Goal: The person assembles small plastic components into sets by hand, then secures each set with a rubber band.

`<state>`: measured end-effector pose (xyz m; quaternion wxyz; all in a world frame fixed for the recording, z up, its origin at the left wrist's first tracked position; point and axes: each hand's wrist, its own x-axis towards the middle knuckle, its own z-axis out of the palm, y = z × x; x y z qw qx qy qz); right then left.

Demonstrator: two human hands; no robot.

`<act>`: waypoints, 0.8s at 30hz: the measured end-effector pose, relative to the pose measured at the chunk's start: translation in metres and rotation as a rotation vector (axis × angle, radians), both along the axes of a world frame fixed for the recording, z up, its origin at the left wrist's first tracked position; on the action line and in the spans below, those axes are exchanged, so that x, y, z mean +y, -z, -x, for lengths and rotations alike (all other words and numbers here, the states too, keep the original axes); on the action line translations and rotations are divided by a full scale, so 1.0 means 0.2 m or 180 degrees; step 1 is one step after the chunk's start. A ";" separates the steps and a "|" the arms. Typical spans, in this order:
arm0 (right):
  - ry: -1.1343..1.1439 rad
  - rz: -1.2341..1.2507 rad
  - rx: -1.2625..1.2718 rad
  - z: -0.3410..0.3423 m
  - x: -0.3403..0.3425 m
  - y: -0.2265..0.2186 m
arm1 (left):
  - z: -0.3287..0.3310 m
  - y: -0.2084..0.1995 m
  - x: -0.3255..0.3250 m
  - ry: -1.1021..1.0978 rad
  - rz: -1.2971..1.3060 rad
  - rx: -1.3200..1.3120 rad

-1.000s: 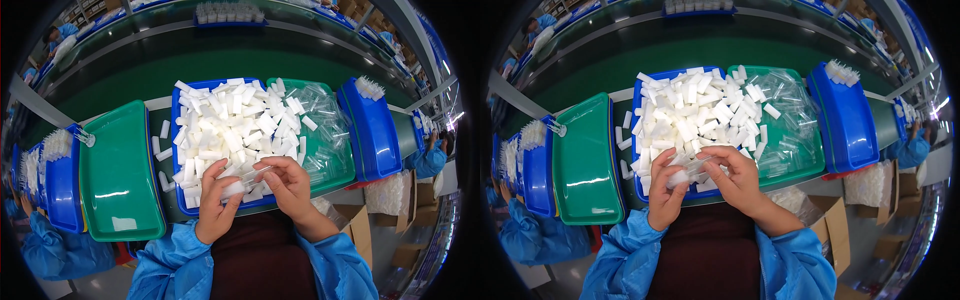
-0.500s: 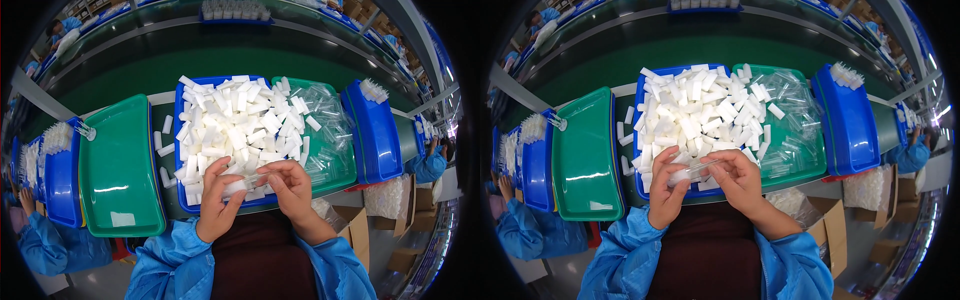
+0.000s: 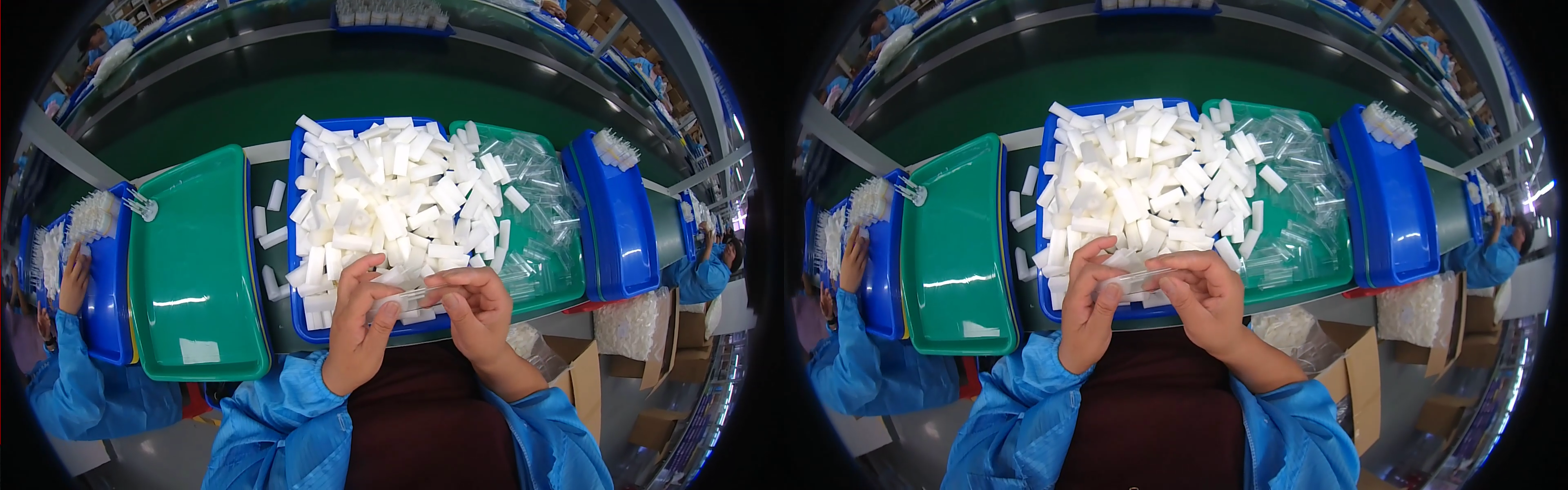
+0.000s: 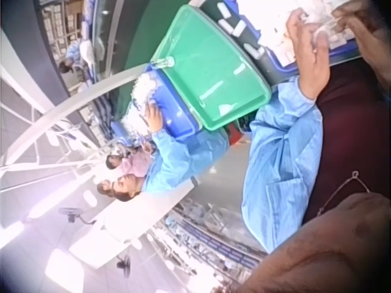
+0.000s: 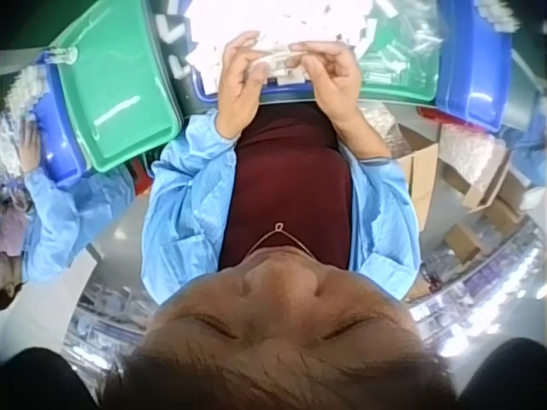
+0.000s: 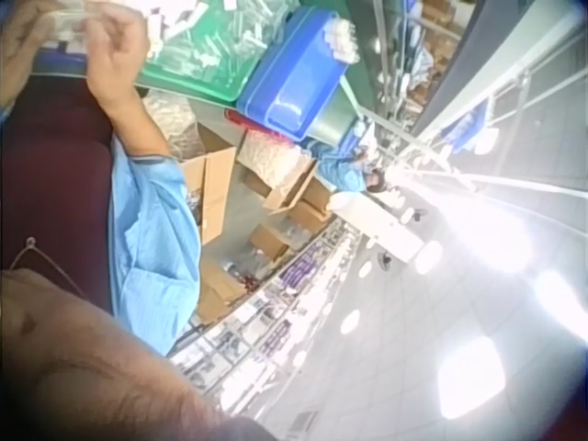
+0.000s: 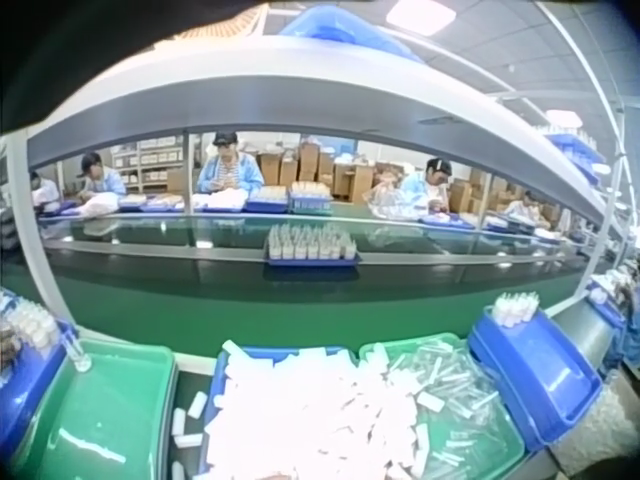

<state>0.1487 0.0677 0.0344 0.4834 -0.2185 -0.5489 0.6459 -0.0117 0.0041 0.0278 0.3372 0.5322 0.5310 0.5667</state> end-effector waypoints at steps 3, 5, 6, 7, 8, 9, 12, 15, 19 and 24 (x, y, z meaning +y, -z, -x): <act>0.0121 -0.0091 -0.0002 0.01 -0.01 0.00 | 0.00 -0.02 0.00 0.0041 -0.0060 0.0033; 0.0184 -0.0137 0.0005 0.01 -0.01 0.00 | 0.00 -0.03 0.00 0.0054 -0.0095 0.0108; 0.0117 -0.0136 0.0000 0.00 0.00 0.00 | 0.00 -0.02 0.00 0.0090 -0.0083 0.0222; 0.0050 -0.0134 -0.0006 -0.01 0.01 -0.01 | 0.00 -0.02 0.00 0.0126 -0.0071 0.0336; 0.0051 -0.0127 -0.0009 -0.01 0.02 -0.01 | 0.00 -0.03 0.00 0.0128 -0.0064 0.0332; 0.0023 -0.0088 -0.0114 -0.02 0.02 -0.02 | 0.00 -0.05 -0.01 0.0129 -0.0091 0.0562; -0.0074 0.0060 -0.0222 -0.04 0.05 -0.03 | 0.01 -0.05 -0.01 0.0147 -0.0142 0.0897; -0.0194 0.0225 -0.0190 -0.05 0.06 -0.03 | 0.01 -0.05 -0.01 0.0157 -0.0153 0.0988; -0.0154 -0.0140 -0.0430 -0.06 0.06 -0.03 | 0.02 -0.05 0.00 0.0152 -0.0113 0.0990; -0.0142 -0.0002 -0.0460 -0.06 0.06 -0.03 | 0.01 -0.05 0.00 0.0161 -0.0056 0.0978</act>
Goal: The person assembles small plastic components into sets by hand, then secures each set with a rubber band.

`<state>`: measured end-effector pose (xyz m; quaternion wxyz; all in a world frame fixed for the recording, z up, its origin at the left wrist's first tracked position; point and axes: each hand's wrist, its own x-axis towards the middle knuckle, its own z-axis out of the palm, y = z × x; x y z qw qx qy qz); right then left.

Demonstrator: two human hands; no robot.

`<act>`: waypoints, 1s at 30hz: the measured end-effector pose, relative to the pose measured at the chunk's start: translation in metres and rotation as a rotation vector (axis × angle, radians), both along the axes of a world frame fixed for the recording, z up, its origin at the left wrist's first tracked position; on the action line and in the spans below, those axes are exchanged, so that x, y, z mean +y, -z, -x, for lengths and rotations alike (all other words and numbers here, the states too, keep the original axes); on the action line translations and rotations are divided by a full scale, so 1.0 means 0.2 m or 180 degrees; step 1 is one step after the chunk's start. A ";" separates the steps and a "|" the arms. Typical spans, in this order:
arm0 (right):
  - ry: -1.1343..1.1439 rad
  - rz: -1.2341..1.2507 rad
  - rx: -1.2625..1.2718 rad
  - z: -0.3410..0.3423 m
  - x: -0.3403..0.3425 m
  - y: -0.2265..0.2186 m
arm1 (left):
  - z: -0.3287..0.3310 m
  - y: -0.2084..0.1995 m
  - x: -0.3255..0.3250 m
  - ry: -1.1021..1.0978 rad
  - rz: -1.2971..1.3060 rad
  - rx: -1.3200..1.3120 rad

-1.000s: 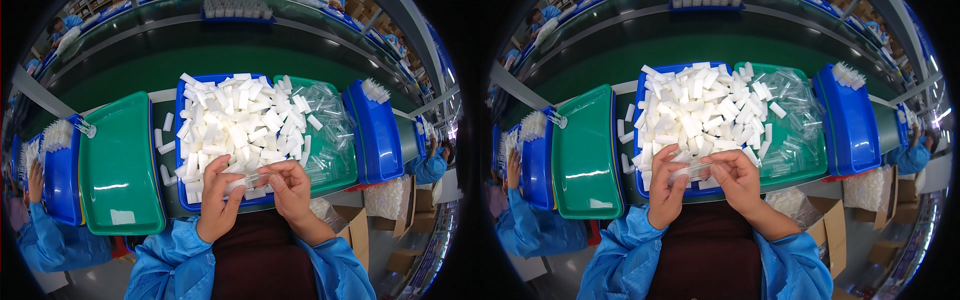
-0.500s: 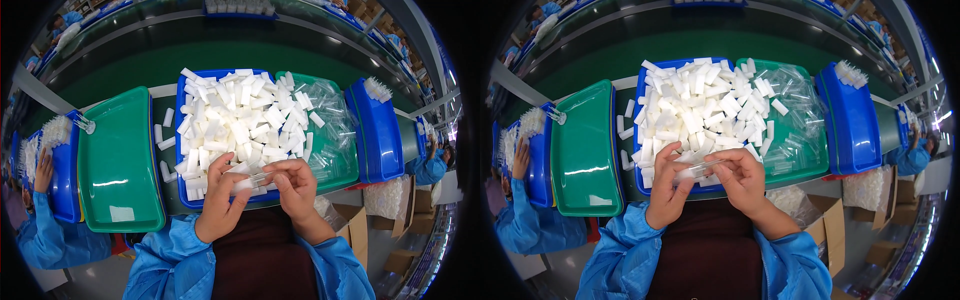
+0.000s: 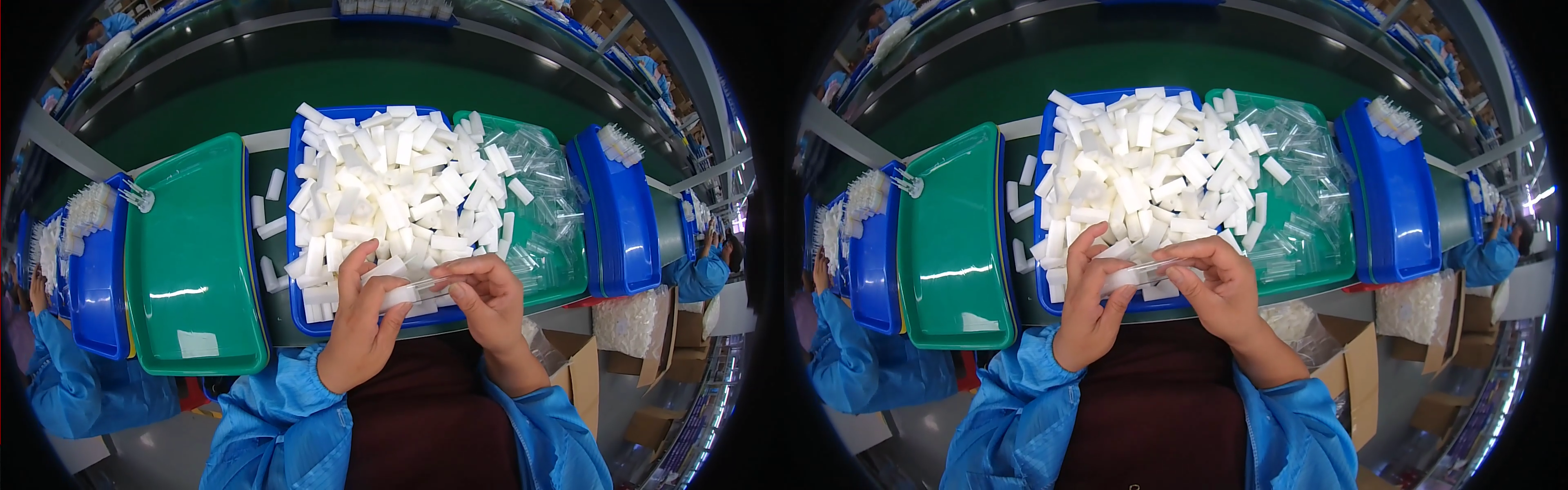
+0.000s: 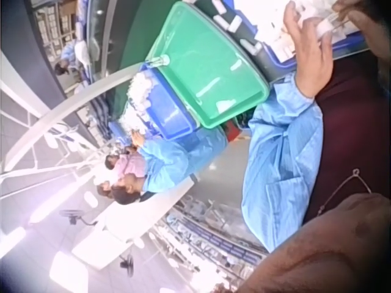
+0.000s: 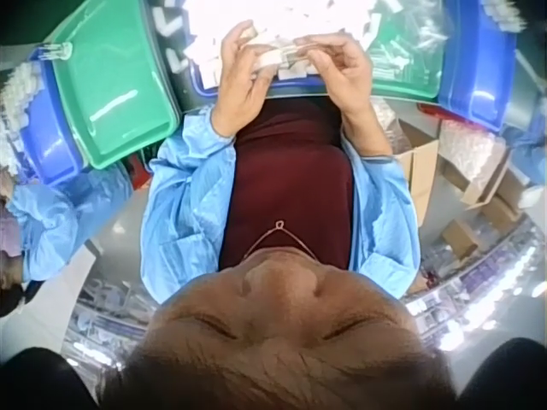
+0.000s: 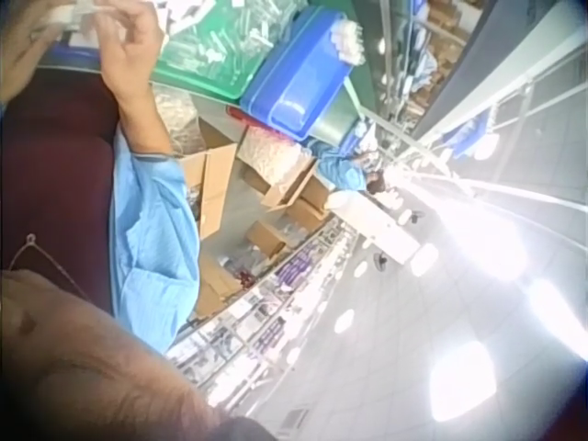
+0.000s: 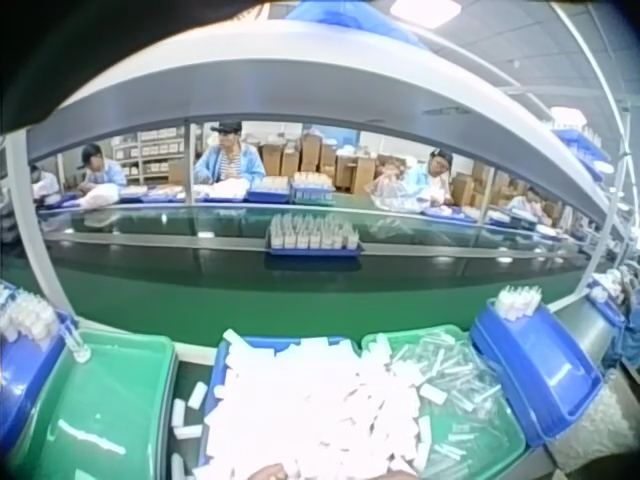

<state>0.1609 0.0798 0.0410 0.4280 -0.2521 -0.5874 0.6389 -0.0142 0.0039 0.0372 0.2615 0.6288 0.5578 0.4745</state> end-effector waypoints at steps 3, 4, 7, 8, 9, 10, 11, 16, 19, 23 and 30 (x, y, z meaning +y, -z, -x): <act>-0.0056 0.0498 0.0170 0.00 0.02 0.01 | -0.01 0.00 0.00 -0.0025 -0.0067 0.0080; -0.0074 0.0761 0.0229 0.00 0.02 0.01 | -0.01 0.00 0.00 -0.0034 -0.0109 0.0106; -0.0017 0.0536 -0.0083 0.00 0.01 0.00 | 0.00 0.03 0.00 -0.0081 -0.0152 0.0178; -0.0011 0.0536 -0.0082 0.00 0.00 -0.01 | 0.00 0.03 0.00 -0.0075 -0.0153 0.0179; 0.0040 0.0436 -0.0284 -0.01 -0.01 -0.03 | -0.01 0.03 -0.01 -0.0035 -0.0182 0.0103; 0.0092 0.0336 -0.0486 -0.01 -0.02 -0.04 | -0.01 0.03 -0.02 0.0006 -0.0211 0.0026; 0.0092 0.0339 -0.0481 -0.02 -0.01 -0.05 | -0.02 0.04 -0.02 0.0006 -0.0209 0.0031; 0.0007 -0.0372 -0.0342 0.00 -0.03 -0.02 | -0.05 0.17 -0.04 -0.0077 -0.1039 -0.0731; -0.0003 -0.0533 -0.0547 0.02 -0.07 0.00 | -0.07 0.17 -0.02 -0.0005 -0.1350 -0.0507; 0.0059 -0.0523 -0.0621 0.04 -0.14 0.04 | -0.11 0.22 -0.01 0.0028 -0.1652 -0.0713; 0.0060 -0.1273 -0.0804 -0.02 -0.09 -0.03 | -0.10 0.16 -0.01 0.0301 -0.1526 -0.1218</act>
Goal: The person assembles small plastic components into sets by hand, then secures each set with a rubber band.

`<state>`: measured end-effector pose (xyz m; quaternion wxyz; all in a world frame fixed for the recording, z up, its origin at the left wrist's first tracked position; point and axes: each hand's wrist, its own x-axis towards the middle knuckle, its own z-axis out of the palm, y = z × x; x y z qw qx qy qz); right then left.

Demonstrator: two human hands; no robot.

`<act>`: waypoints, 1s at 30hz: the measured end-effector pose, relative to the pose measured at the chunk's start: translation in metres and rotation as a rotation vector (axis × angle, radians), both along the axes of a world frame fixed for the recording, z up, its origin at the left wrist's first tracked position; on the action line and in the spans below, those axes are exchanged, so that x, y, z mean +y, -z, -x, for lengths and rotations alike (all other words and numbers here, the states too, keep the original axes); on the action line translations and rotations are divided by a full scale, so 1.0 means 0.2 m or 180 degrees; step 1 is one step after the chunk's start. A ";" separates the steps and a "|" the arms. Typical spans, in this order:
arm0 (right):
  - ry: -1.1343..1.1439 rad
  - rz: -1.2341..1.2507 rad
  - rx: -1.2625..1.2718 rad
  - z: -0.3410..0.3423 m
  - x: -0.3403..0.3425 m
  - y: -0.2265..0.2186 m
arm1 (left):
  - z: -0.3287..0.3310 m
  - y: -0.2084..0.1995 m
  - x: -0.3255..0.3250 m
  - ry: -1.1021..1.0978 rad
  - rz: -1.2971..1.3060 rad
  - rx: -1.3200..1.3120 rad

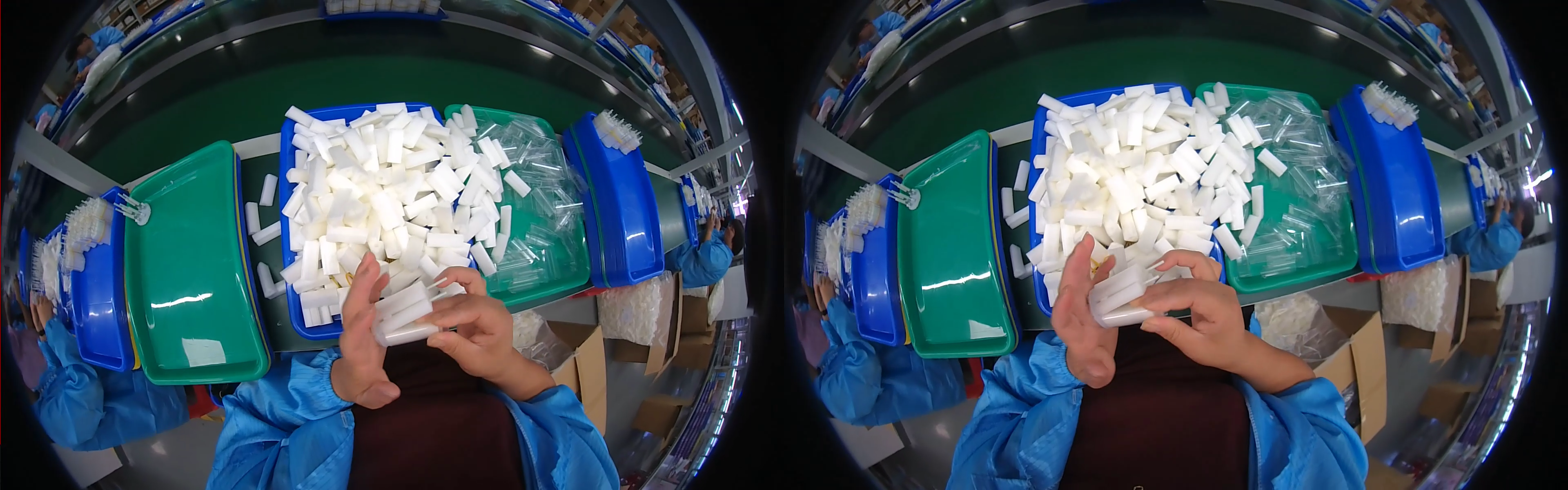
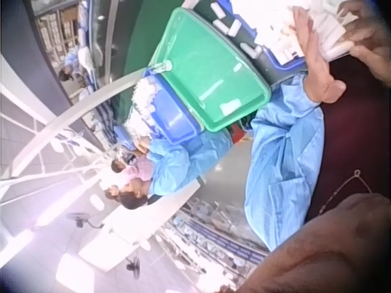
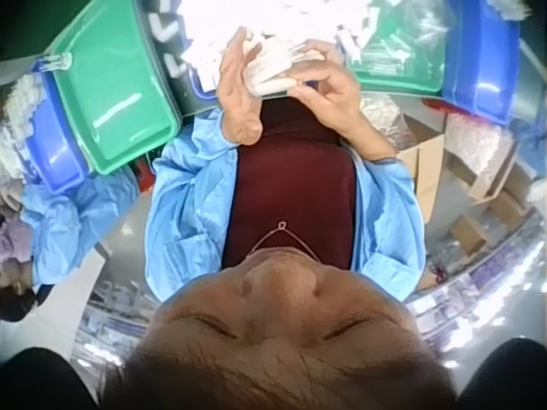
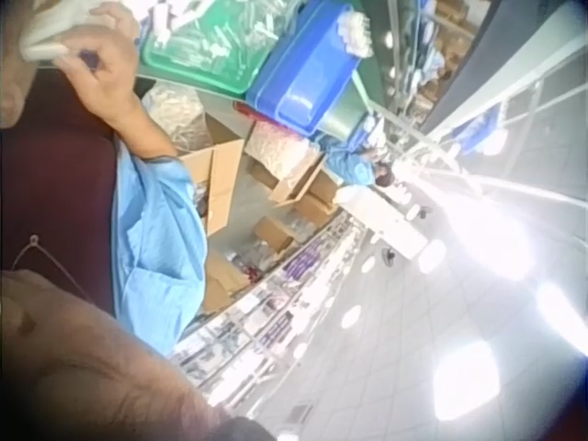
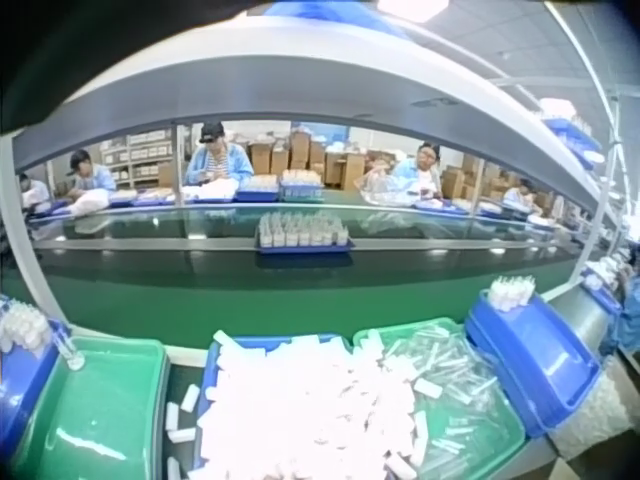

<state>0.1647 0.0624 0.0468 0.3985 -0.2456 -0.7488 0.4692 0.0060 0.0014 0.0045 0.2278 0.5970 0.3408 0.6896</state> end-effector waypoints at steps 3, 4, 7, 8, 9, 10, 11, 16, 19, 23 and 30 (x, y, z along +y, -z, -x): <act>-0.0020 -0.0544 -0.0158 -0.02 0.00 -0.03 | 0.04 -0.06 0.00 0.0406 0.0135 -0.0600; 0.0018 -0.0861 -0.0181 -0.02 0.00 -0.02 | 0.07 -0.08 0.01 0.0559 0.0499 -0.0159; 0.0060 -0.1151 -0.0296 -0.03 0.02 -0.01 | 0.06 -0.12 0.01 0.0756 0.1020 -0.0080; 0.0018 -0.1076 -0.0337 -0.03 0.02 -0.01 | 0.08 -0.11 0.01 0.0838 0.1149 -0.0039; -0.0023 -0.1000 -0.0375 -0.03 0.03 0.00 | 0.09 -0.11 0.01 0.0919 0.1278 0.0006; -0.0022 -0.0964 -0.0341 -0.04 0.02 0.00 | 0.08 -0.12 0.01 0.0890 0.1508 0.0086; 0.0022 -0.0988 -0.0359 -0.05 0.02 0.01 | 0.08 -0.13 0.01 0.0936 0.1480 0.0089; -0.0086 -0.1072 -0.0535 -0.13 0.12 -0.06 | 0.08 -0.10 0.01 0.0695 0.1353 0.0376; 0.1371 -0.1655 -0.1295 -0.28 0.31 -0.03 | 0.07 -0.12 0.01 0.0657 0.1445 0.0138; 0.2572 -0.2087 -0.2776 -0.48 0.62 0.02 | 0.06 -0.11 0.00 0.0468 0.1519 0.0060; 0.2512 -0.1868 -0.3556 -0.55 0.72 0.11 | 0.06 -0.09 -0.02 0.0489 0.1734 -0.0429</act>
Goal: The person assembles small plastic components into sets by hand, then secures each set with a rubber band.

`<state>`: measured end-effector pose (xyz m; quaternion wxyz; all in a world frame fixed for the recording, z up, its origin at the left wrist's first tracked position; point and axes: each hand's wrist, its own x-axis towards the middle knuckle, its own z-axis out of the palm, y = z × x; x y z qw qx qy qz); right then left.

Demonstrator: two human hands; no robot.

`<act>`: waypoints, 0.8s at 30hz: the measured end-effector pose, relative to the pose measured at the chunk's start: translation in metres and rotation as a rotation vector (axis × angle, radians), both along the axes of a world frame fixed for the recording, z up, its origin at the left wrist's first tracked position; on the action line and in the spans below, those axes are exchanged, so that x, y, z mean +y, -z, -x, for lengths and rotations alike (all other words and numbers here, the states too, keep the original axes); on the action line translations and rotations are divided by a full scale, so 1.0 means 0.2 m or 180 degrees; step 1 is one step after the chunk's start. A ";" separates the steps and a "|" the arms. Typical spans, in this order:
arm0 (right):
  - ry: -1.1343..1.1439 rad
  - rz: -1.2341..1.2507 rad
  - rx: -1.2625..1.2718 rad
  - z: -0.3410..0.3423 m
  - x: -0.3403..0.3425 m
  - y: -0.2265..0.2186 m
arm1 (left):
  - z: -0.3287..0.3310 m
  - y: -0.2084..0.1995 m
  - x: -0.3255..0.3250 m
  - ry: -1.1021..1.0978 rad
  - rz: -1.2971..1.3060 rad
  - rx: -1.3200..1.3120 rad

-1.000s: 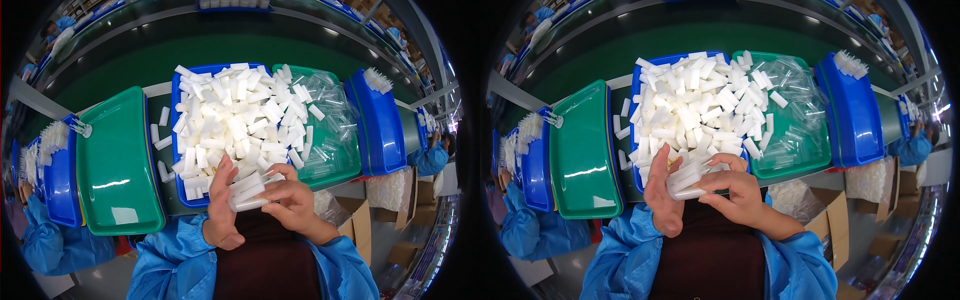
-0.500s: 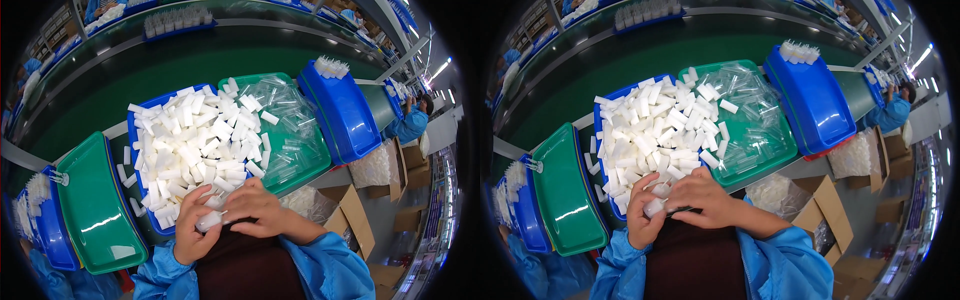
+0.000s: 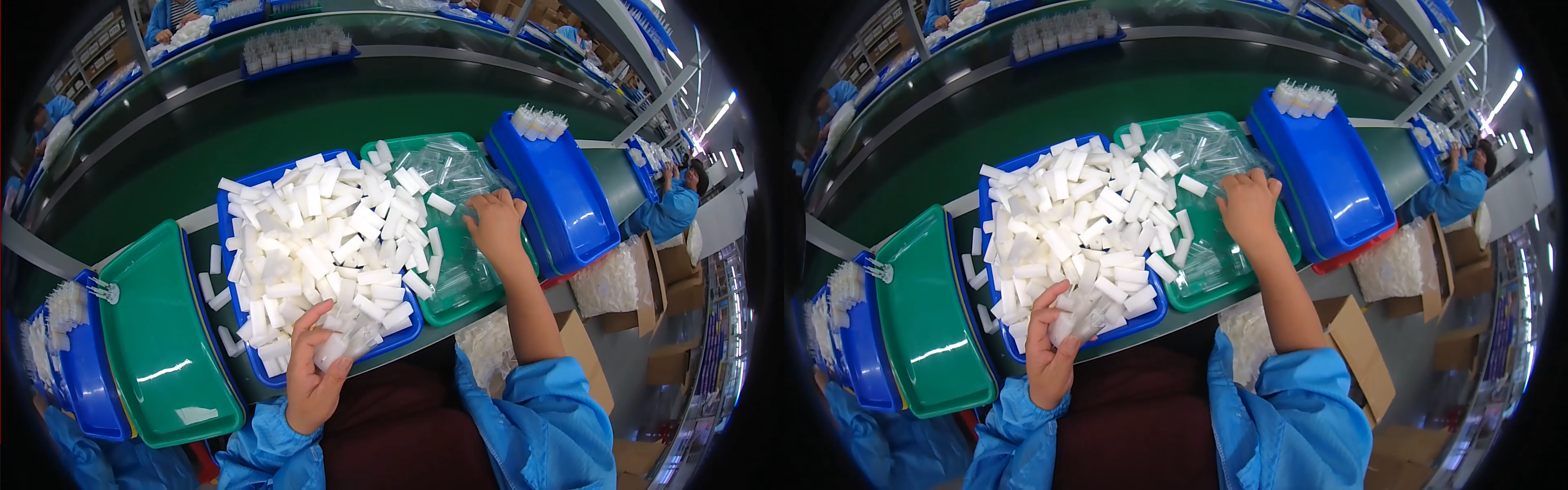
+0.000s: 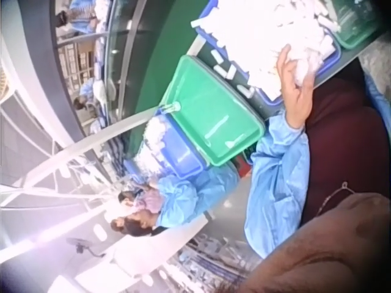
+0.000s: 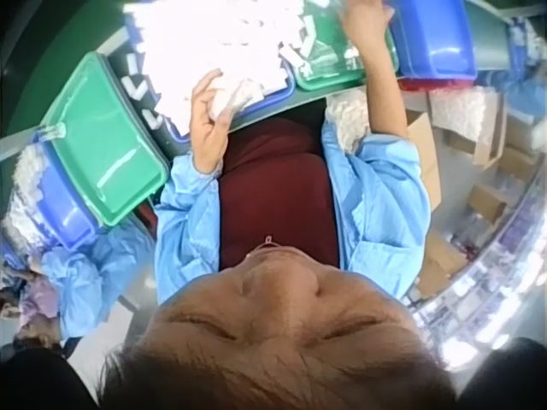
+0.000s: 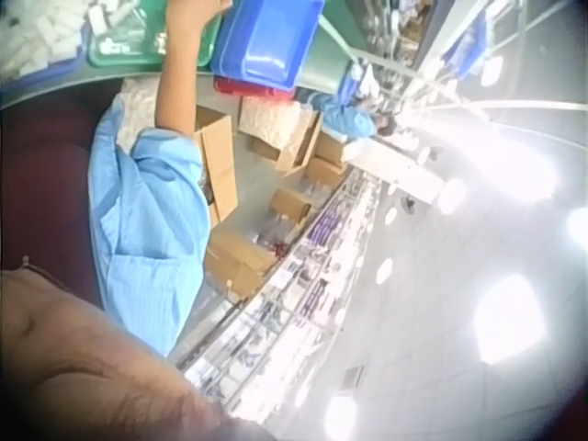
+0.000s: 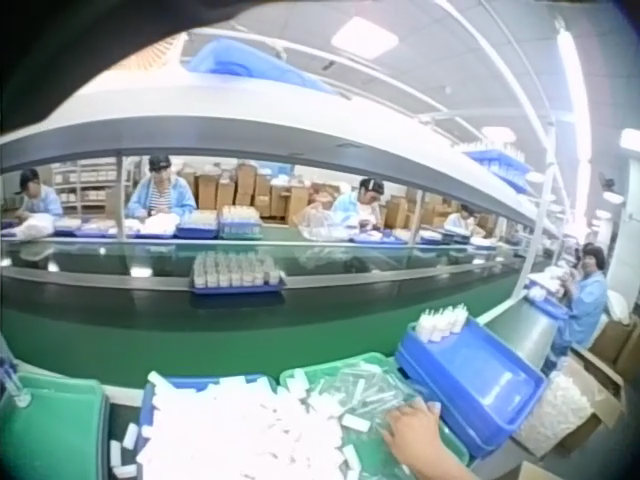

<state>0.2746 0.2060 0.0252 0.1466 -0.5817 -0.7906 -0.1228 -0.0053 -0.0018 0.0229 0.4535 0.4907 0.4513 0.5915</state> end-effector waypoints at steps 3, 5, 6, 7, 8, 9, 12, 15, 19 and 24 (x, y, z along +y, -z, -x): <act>-0.0014 0.0090 0.0004 0.02 0.00 0.01 | 0.01 -0.01 0.01 -0.0041 -0.0131 0.0282; 0.0013 0.0041 0.0218 0.02 -0.01 0.01 | 0.02 -0.02 0.01 -0.0085 -0.0242 0.0568; -0.0008 0.0049 0.0220 0.03 -0.02 0.00 | 0.02 -0.02 0.02 -0.0105 -0.0232 0.0571; -0.0028 0.0083 0.0375 0.03 -0.05 -0.03 | 0.02 -0.02 0.02 -0.0091 -0.0244 0.0599; -0.0062 0.0123 0.0538 0.05 -0.08 -0.06 | 0.02 -0.02 0.02 -0.0090 -0.0251 0.0635; -0.0095 0.0146 0.0547 0.07 -0.10 -0.08 | 0.02 -0.03 0.02 -0.0123 -0.0227 0.0647; -0.0805 -0.0185 0.1182 0.15 -0.19 -0.14 | 0.03 -0.04 0.02 -0.0163 -0.0191 0.0728; -0.1144 0.0911 0.2783 0.25 -0.32 -0.14 | 0.02 -0.03 0.03 -0.0139 -0.0143 0.0576; -0.1639 0.1750 0.3315 0.38 -0.45 -0.12 | 0.02 -0.02 0.03 -0.0182 -0.0201 0.0568; -0.2334 0.2954 0.4244 0.47 -0.54 -0.16 | 0.03 -0.03 0.03 -0.0277 -0.0208 0.0694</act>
